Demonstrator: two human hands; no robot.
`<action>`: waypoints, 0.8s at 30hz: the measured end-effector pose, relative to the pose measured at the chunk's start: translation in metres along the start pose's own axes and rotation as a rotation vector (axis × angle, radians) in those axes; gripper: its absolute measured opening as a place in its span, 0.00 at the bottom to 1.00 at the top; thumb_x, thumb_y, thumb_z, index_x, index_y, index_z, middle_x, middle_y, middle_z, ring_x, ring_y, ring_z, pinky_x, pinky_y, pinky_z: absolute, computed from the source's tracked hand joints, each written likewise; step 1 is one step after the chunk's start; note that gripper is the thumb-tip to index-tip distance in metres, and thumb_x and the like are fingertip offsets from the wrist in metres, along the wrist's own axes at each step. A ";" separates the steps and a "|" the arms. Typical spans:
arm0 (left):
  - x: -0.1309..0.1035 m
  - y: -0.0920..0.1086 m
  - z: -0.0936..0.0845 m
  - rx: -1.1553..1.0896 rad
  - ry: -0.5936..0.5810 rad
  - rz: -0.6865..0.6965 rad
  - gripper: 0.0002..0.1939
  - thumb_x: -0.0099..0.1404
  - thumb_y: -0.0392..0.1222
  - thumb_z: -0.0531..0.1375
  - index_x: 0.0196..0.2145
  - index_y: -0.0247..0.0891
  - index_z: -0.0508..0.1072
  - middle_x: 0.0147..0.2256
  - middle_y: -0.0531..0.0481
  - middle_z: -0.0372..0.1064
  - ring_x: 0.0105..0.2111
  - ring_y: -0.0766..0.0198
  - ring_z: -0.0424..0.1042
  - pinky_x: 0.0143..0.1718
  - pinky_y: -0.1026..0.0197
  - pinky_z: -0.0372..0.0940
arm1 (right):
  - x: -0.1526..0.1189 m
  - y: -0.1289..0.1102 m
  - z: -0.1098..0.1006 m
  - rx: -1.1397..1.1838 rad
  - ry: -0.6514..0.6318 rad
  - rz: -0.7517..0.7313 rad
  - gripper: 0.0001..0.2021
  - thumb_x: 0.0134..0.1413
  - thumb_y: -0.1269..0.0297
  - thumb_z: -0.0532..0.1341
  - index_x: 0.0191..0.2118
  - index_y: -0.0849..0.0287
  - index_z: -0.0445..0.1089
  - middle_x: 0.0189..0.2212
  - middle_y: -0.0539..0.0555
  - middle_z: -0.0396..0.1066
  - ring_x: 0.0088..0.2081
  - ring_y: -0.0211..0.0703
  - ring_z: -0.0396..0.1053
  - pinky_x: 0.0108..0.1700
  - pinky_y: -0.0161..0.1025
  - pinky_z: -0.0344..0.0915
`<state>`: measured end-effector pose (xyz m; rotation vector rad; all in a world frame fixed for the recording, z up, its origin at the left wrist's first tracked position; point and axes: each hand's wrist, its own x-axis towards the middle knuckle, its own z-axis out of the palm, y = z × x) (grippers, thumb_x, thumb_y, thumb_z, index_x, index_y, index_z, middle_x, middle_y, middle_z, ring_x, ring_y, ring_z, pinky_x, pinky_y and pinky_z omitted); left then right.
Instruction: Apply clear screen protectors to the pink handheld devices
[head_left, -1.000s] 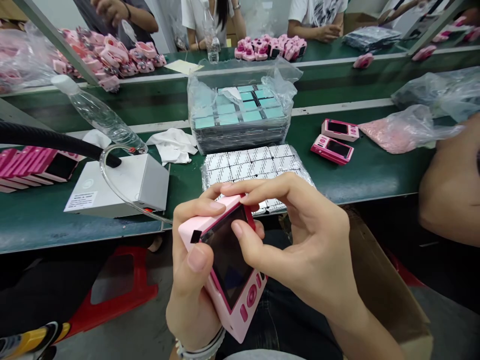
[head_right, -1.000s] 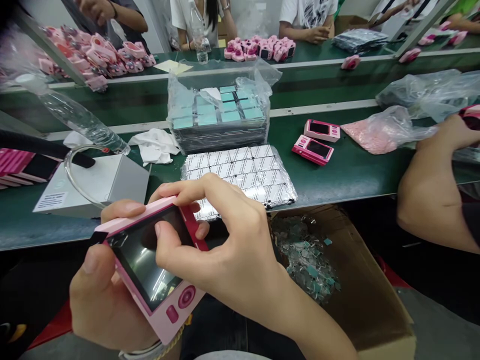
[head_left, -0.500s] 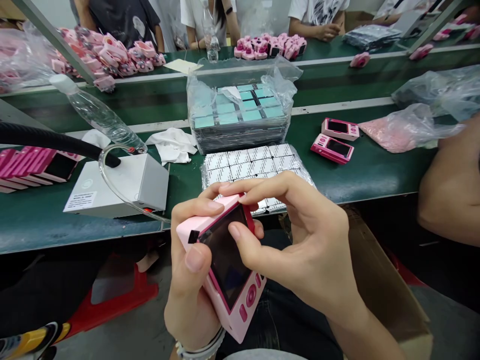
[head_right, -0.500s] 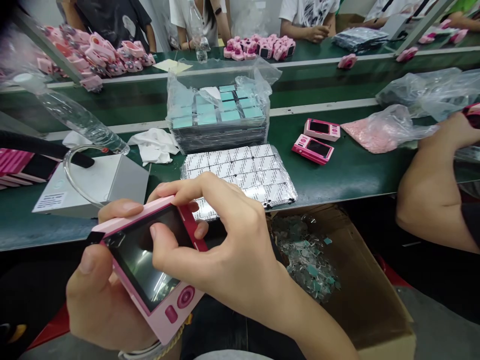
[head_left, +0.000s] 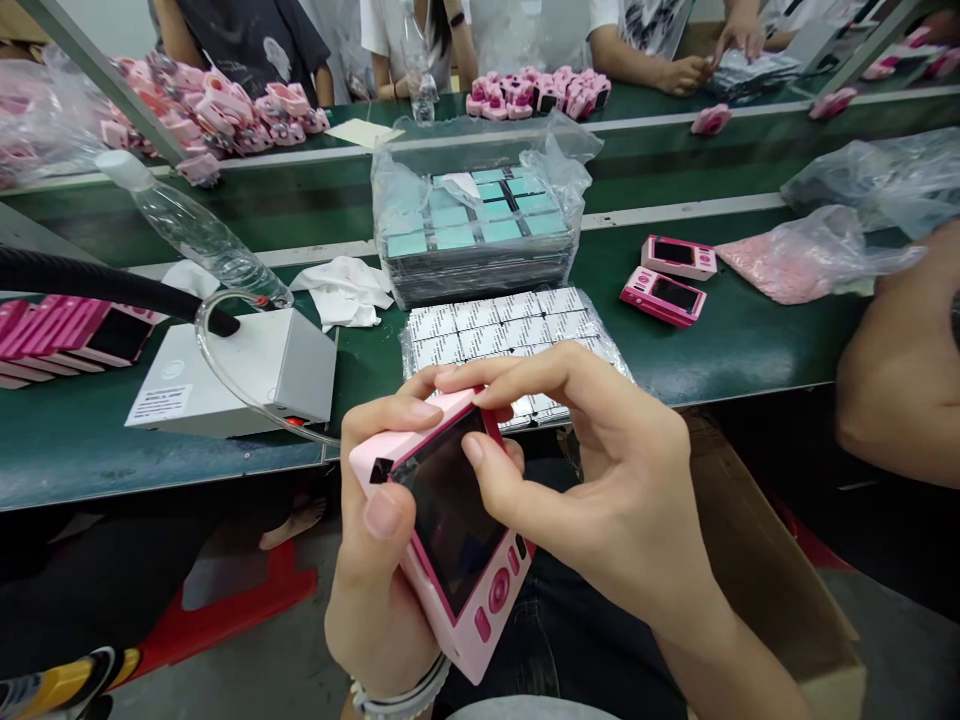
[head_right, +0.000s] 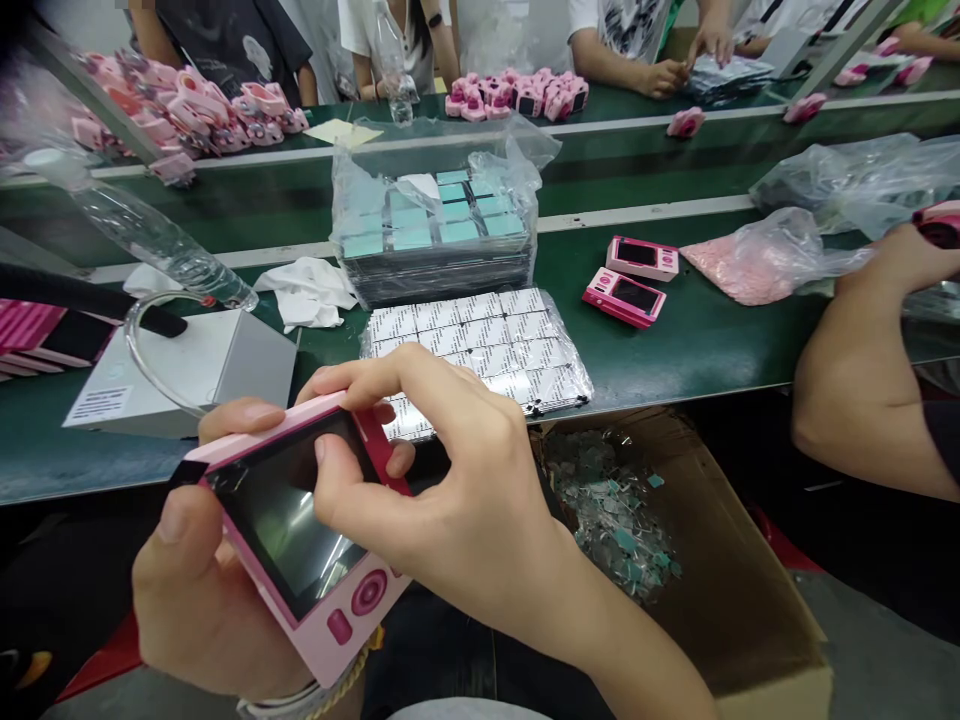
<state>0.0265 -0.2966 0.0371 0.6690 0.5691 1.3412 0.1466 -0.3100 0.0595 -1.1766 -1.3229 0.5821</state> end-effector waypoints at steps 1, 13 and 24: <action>0.000 0.000 0.000 0.001 0.004 0.000 0.15 0.66 0.56 0.71 0.45 0.46 0.80 0.62 0.45 0.68 0.36 0.55 0.79 0.40 0.46 0.80 | 0.000 0.000 0.000 -0.001 0.001 -0.002 0.10 0.60 0.76 0.70 0.42 0.54 0.75 0.49 0.50 0.85 0.52 0.47 0.83 0.63 0.46 0.79; 0.006 0.004 -0.003 -0.097 0.031 -0.105 0.13 0.68 0.56 0.70 0.43 0.47 0.82 0.46 0.47 0.78 0.55 0.44 0.79 0.55 0.48 0.78 | 0.000 0.007 -0.007 -0.085 -0.068 -0.075 0.12 0.68 0.78 0.63 0.50 0.54 0.76 0.53 0.50 0.84 0.56 0.45 0.82 0.63 0.44 0.79; 0.013 -0.004 -0.019 -0.214 0.017 -0.224 0.12 0.74 0.55 0.65 0.48 0.48 0.82 0.46 0.52 0.83 0.40 0.55 0.84 0.48 0.53 0.80 | -0.006 0.005 -0.014 -0.341 -0.052 -0.251 0.14 0.70 0.80 0.58 0.53 0.62 0.77 0.57 0.57 0.83 0.63 0.41 0.78 0.70 0.42 0.74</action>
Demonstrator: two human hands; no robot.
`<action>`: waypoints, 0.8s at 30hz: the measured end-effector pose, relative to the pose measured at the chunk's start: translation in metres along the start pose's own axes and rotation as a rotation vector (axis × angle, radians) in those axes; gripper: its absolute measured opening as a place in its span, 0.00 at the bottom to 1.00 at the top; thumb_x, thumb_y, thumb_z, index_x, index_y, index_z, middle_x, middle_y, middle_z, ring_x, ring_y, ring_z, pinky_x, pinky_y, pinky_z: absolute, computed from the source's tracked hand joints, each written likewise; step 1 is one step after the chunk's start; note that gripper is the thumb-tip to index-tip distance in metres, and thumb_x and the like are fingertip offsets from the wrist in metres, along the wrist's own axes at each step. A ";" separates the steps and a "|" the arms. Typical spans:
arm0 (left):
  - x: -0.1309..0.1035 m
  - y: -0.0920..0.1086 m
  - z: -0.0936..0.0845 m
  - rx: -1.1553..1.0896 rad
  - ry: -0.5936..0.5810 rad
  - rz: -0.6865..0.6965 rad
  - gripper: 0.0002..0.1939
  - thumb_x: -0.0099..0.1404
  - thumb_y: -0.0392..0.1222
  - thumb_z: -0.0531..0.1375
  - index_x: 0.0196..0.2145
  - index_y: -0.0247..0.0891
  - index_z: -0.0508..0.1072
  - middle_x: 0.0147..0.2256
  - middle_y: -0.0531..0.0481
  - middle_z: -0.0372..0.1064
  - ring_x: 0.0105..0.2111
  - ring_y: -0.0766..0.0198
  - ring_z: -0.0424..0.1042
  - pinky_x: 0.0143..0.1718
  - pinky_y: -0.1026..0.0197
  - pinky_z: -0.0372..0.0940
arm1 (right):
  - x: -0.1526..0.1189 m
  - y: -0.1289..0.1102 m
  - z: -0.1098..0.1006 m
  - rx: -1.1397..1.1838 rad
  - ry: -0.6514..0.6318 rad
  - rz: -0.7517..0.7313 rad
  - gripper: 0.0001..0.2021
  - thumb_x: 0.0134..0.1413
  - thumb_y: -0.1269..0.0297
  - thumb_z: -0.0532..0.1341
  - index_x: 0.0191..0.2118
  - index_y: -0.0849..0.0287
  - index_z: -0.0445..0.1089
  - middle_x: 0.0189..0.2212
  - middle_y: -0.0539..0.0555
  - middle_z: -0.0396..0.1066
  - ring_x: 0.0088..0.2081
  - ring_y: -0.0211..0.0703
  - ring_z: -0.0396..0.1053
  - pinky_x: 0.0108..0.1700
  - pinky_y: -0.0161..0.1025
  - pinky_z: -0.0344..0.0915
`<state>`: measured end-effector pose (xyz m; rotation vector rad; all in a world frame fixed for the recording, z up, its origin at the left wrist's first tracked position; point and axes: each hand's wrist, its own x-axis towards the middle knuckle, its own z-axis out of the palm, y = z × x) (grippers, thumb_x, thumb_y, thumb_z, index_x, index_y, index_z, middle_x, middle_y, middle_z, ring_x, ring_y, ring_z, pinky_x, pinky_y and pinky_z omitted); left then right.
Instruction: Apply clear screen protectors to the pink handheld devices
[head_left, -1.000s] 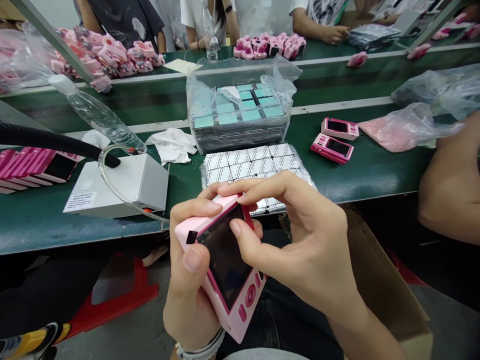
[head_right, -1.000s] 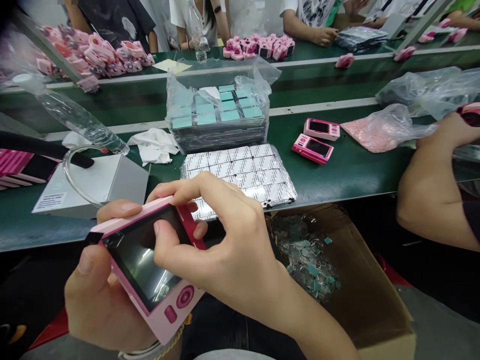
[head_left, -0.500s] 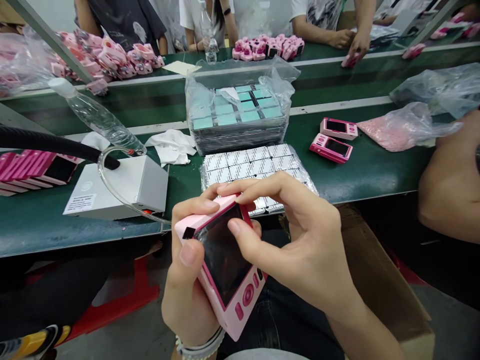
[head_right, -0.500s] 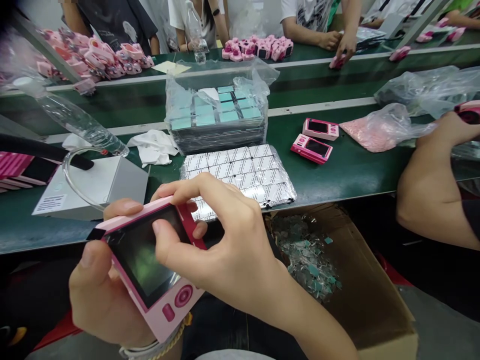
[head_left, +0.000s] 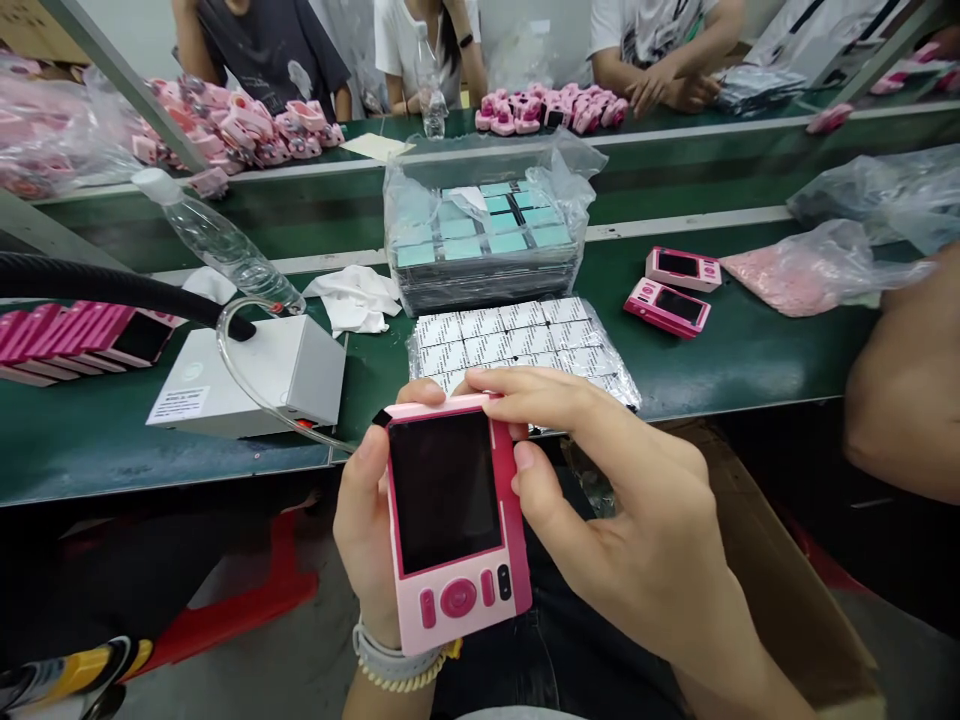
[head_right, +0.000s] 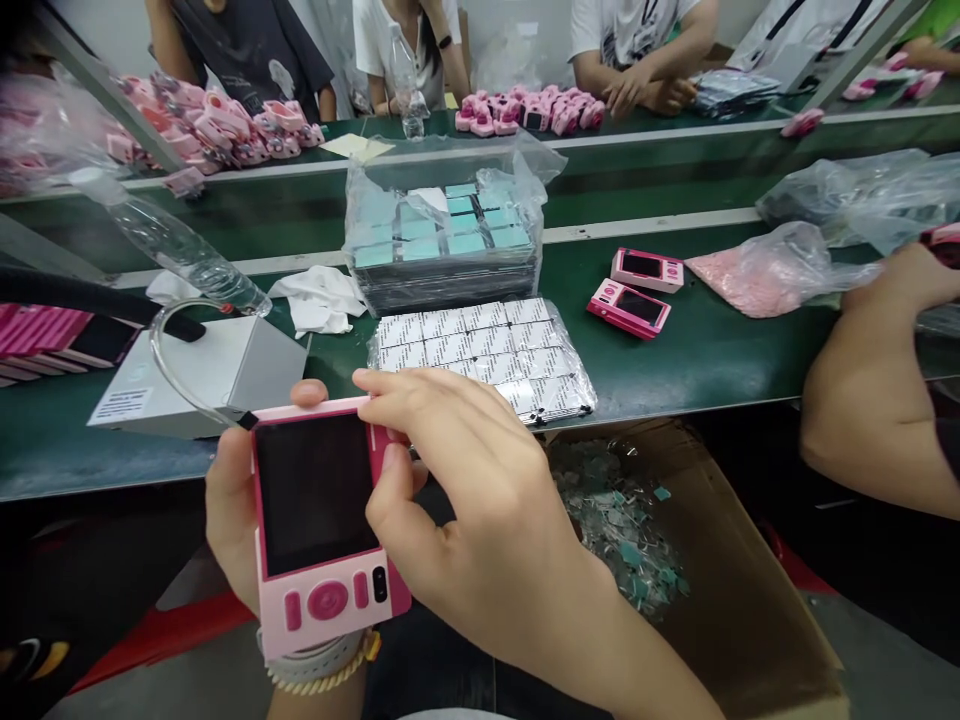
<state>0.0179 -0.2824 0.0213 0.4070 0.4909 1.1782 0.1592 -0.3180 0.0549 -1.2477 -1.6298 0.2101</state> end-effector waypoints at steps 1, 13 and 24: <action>0.001 0.000 0.001 -0.020 -0.018 -0.017 0.13 0.74 0.55 0.65 0.47 0.47 0.82 0.46 0.51 0.83 0.42 0.55 0.84 0.50 0.52 0.80 | 0.000 0.000 -0.001 -0.015 -0.002 -0.004 0.14 0.70 0.80 0.58 0.53 0.63 0.77 0.58 0.58 0.82 0.63 0.42 0.78 0.70 0.43 0.73; 0.009 -0.002 -0.004 -0.187 -0.113 -0.200 0.12 0.74 0.51 0.67 0.48 0.44 0.83 0.48 0.48 0.84 0.44 0.57 0.85 0.44 0.57 0.81 | 0.008 0.015 -0.021 -0.268 -0.161 -0.215 0.16 0.69 0.83 0.58 0.52 0.62 0.77 0.62 0.65 0.78 0.67 0.60 0.73 0.71 0.59 0.72; 0.019 -0.009 -0.014 -0.084 -0.067 -0.201 0.15 0.74 0.56 0.66 0.49 0.45 0.81 0.45 0.47 0.83 0.48 0.47 0.85 0.48 0.47 0.83 | 0.008 0.025 -0.019 -0.239 -0.178 -0.206 0.18 0.69 0.83 0.54 0.53 0.56 0.75 0.61 0.64 0.79 0.65 0.57 0.75 0.68 0.63 0.75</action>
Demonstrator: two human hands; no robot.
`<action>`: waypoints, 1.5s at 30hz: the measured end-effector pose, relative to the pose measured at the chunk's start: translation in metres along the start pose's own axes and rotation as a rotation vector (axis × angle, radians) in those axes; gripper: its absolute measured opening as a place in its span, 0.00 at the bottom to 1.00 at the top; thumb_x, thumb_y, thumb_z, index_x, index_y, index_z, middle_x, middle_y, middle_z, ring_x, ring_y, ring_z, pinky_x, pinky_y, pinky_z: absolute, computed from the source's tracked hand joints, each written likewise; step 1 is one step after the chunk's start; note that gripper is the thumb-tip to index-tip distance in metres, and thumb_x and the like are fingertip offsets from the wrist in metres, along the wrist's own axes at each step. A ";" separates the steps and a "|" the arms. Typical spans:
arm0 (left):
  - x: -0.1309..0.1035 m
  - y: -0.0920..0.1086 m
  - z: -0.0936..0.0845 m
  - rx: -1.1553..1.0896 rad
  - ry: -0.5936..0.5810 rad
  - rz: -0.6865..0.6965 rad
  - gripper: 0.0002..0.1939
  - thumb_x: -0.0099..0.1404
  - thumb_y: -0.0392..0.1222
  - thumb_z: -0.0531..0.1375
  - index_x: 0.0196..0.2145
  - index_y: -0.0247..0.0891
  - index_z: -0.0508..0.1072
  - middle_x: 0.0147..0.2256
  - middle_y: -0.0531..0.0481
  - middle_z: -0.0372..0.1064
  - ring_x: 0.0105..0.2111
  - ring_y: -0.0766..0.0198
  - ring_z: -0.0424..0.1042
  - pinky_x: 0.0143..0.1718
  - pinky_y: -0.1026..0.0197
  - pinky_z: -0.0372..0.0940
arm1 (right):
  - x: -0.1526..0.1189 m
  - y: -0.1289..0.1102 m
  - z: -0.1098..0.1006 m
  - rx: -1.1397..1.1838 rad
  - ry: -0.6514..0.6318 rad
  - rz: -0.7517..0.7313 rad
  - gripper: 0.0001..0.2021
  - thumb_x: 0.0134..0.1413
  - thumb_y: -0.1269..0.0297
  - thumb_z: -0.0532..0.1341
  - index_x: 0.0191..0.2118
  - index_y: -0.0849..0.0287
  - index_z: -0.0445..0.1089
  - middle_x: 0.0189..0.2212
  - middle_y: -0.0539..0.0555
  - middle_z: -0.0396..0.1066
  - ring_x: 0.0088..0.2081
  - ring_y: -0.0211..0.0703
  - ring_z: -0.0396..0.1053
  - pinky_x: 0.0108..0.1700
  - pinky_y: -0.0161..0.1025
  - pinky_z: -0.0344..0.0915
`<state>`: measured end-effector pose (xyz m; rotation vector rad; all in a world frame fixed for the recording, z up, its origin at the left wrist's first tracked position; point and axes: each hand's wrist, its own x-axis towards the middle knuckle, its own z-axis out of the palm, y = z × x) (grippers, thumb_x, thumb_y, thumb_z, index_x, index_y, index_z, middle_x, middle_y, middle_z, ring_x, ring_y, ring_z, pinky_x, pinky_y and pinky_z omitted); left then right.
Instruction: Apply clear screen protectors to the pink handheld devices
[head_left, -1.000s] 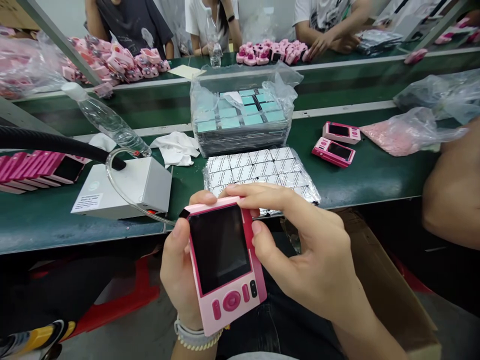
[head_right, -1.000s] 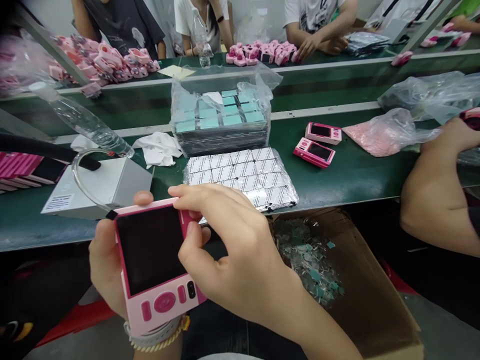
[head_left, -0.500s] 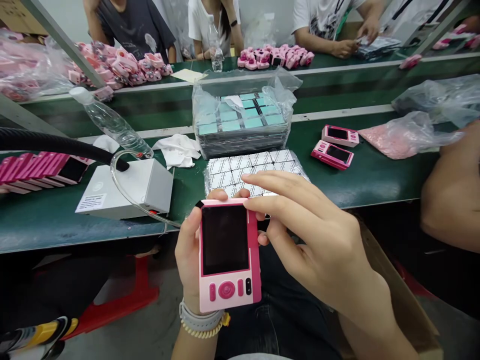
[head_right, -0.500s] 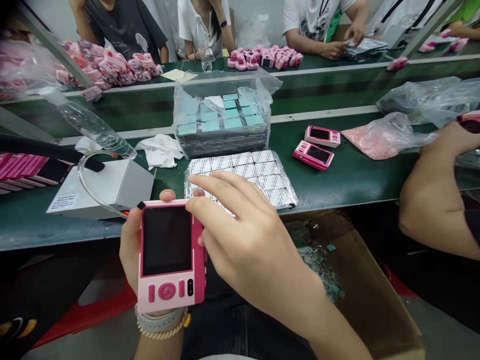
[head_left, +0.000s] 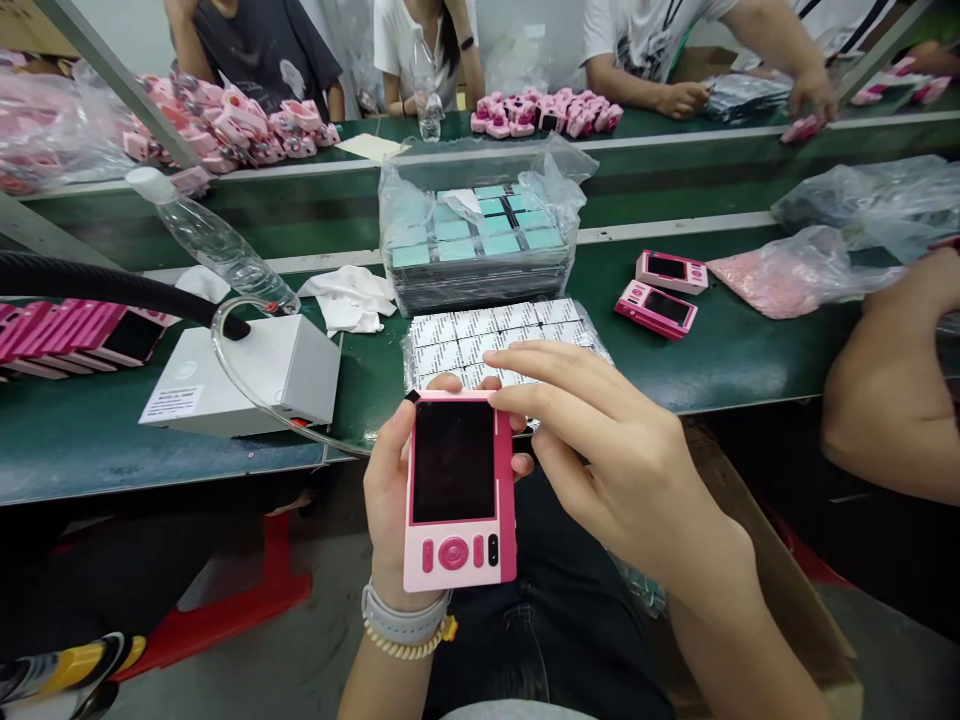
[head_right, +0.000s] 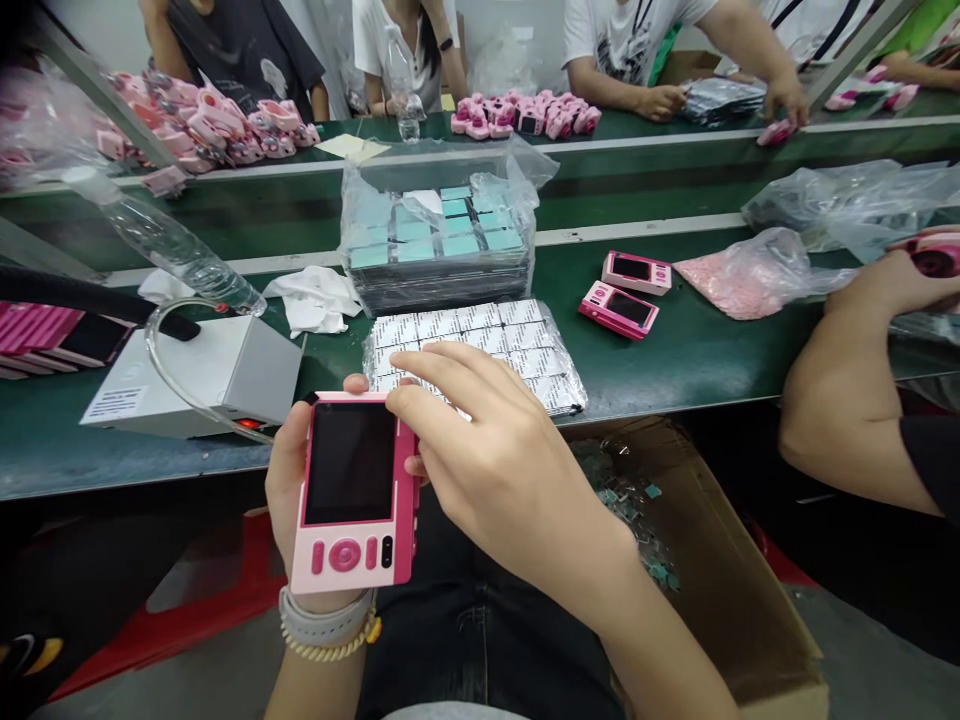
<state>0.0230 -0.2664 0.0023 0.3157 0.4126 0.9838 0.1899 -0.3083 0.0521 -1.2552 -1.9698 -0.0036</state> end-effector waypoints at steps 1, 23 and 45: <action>0.001 0.000 0.001 -0.002 -0.003 -0.008 0.15 0.74 0.55 0.66 0.49 0.45 0.81 0.45 0.47 0.83 0.49 0.47 0.85 0.48 0.46 0.82 | 0.000 0.001 0.001 0.004 -0.001 0.000 0.18 0.69 0.83 0.54 0.53 0.57 0.75 0.60 0.64 0.79 0.65 0.57 0.75 0.68 0.63 0.75; -0.004 -0.001 0.006 -0.007 0.001 -0.003 0.13 0.72 0.54 0.68 0.47 0.45 0.81 0.43 0.48 0.82 0.50 0.47 0.84 0.50 0.47 0.82 | -0.007 0.005 0.005 0.059 0.039 -0.007 0.19 0.70 0.83 0.55 0.56 0.57 0.73 0.60 0.63 0.80 0.65 0.55 0.76 0.68 0.61 0.75; -0.012 0.001 0.008 -0.066 -0.106 -0.104 0.16 0.73 0.57 0.66 0.50 0.46 0.79 0.45 0.46 0.80 0.45 0.50 0.84 0.45 0.50 0.82 | -0.009 -0.008 0.005 0.063 0.122 0.016 0.20 0.66 0.84 0.57 0.55 0.57 0.76 0.57 0.60 0.83 0.64 0.55 0.78 0.68 0.58 0.77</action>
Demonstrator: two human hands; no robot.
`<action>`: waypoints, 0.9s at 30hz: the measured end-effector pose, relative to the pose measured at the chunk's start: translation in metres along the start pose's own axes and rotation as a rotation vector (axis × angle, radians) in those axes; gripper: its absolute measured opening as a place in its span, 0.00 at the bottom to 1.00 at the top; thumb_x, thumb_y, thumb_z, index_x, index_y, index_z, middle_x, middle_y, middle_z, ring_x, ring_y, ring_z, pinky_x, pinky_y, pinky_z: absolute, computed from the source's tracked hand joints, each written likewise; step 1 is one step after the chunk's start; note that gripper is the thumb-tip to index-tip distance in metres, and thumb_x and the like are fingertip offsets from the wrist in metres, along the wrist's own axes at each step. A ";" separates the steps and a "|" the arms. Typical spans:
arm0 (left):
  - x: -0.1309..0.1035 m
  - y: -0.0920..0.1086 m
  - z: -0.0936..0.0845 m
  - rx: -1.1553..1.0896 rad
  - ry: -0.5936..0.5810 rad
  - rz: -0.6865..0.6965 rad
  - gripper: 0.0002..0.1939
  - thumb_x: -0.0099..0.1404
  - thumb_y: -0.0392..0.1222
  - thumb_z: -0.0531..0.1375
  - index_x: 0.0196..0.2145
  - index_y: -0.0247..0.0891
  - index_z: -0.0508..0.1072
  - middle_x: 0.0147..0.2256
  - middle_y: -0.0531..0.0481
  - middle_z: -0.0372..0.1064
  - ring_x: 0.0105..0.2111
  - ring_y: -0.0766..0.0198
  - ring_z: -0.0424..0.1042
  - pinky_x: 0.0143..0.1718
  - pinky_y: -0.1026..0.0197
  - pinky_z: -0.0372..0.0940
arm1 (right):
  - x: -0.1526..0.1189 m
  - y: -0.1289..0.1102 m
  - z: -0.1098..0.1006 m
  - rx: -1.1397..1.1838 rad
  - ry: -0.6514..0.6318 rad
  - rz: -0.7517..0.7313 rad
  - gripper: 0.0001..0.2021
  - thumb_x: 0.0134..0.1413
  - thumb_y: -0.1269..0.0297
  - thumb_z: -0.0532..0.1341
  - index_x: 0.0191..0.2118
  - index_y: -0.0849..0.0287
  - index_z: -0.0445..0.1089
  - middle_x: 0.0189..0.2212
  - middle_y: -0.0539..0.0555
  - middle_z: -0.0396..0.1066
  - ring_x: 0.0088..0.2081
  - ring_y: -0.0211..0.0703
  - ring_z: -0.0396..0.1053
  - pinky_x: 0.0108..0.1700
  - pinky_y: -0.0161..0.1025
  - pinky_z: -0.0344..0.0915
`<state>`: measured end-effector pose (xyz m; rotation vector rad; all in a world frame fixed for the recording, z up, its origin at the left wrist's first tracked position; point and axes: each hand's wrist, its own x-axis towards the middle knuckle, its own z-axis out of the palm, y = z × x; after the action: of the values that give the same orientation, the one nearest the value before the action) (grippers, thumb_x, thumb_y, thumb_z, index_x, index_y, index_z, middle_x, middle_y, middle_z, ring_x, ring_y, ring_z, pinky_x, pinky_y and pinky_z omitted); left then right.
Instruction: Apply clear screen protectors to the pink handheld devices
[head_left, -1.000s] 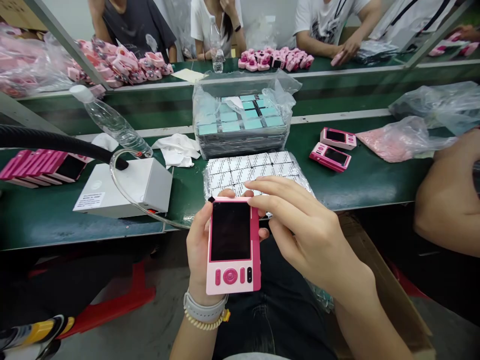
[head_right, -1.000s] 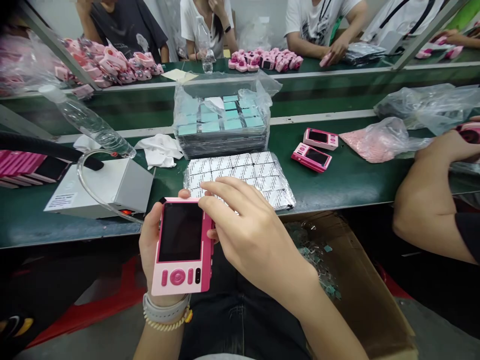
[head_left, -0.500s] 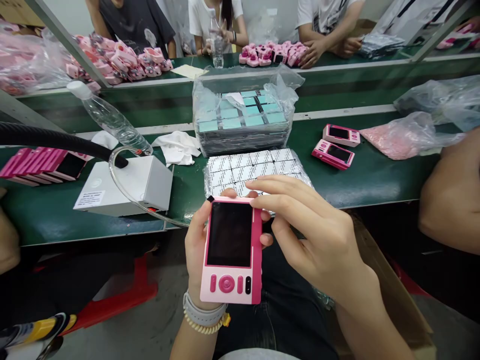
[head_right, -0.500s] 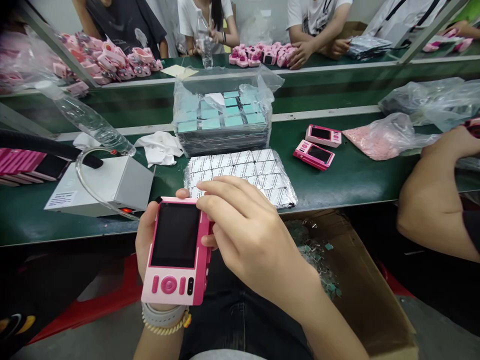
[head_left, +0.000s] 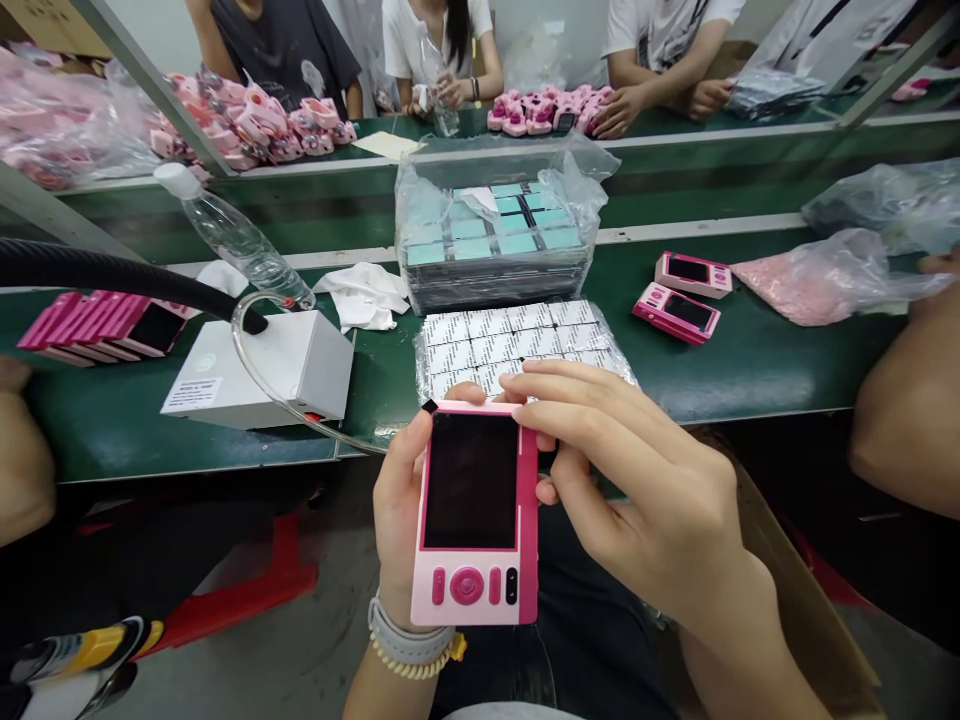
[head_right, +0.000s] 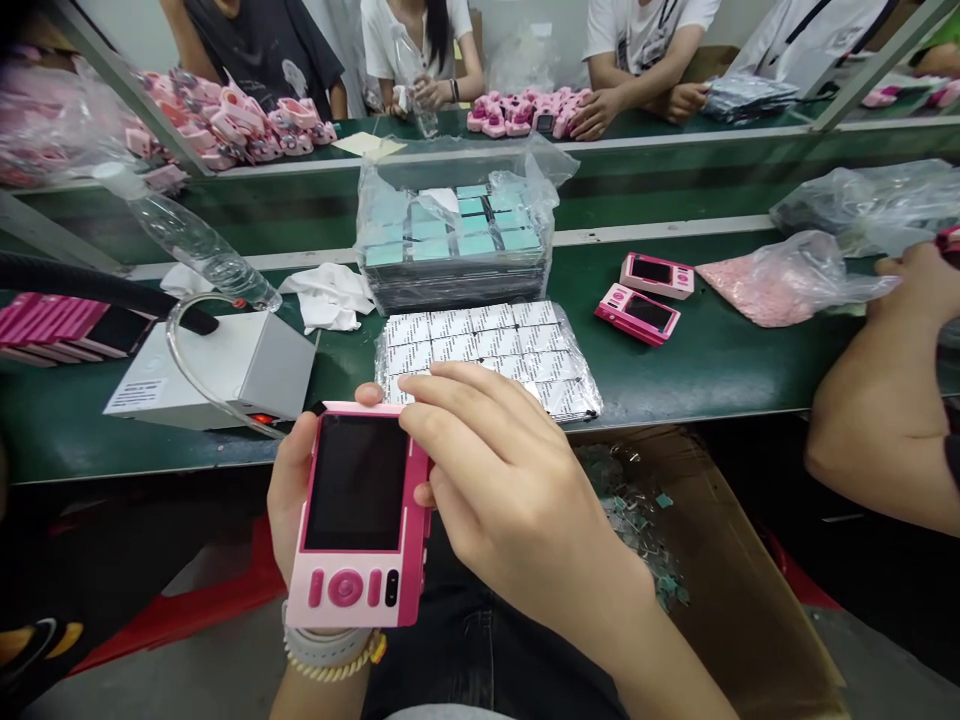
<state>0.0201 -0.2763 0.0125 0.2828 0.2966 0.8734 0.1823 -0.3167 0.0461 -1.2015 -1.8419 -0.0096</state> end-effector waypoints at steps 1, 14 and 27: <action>-0.001 0.001 0.000 0.011 -0.011 0.000 0.16 0.72 0.57 0.66 0.50 0.46 0.79 0.45 0.46 0.81 0.45 0.49 0.85 0.45 0.49 0.82 | 0.000 -0.001 0.001 0.002 0.007 -0.001 0.20 0.66 0.84 0.58 0.54 0.58 0.76 0.57 0.60 0.83 0.63 0.54 0.78 0.68 0.57 0.77; -0.009 0.004 0.005 0.157 -0.105 0.108 0.15 0.70 0.57 0.67 0.46 0.45 0.78 0.60 0.42 0.76 0.54 0.42 0.82 0.51 0.43 0.81 | 0.001 -0.015 -0.001 0.112 0.085 0.081 0.17 0.59 0.83 0.64 0.49 0.57 0.80 0.52 0.56 0.85 0.58 0.52 0.82 0.67 0.54 0.78; -0.011 0.004 0.003 0.105 -0.141 0.031 0.16 0.71 0.59 0.65 0.47 0.48 0.78 0.47 0.45 0.80 0.42 0.49 0.84 0.45 0.48 0.81 | 0.002 -0.015 -0.004 0.292 0.044 0.229 0.10 0.64 0.77 0.71 0.47 0.55 0.80 0.53 0.51 0.83 0.58 0.49 0.81 0.66 0.47 0.76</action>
<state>0.0122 -0.2828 0.0178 0.4457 0.2074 0.8652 0.1737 -0.3244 0.0564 -1.1850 -1.5932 0.3470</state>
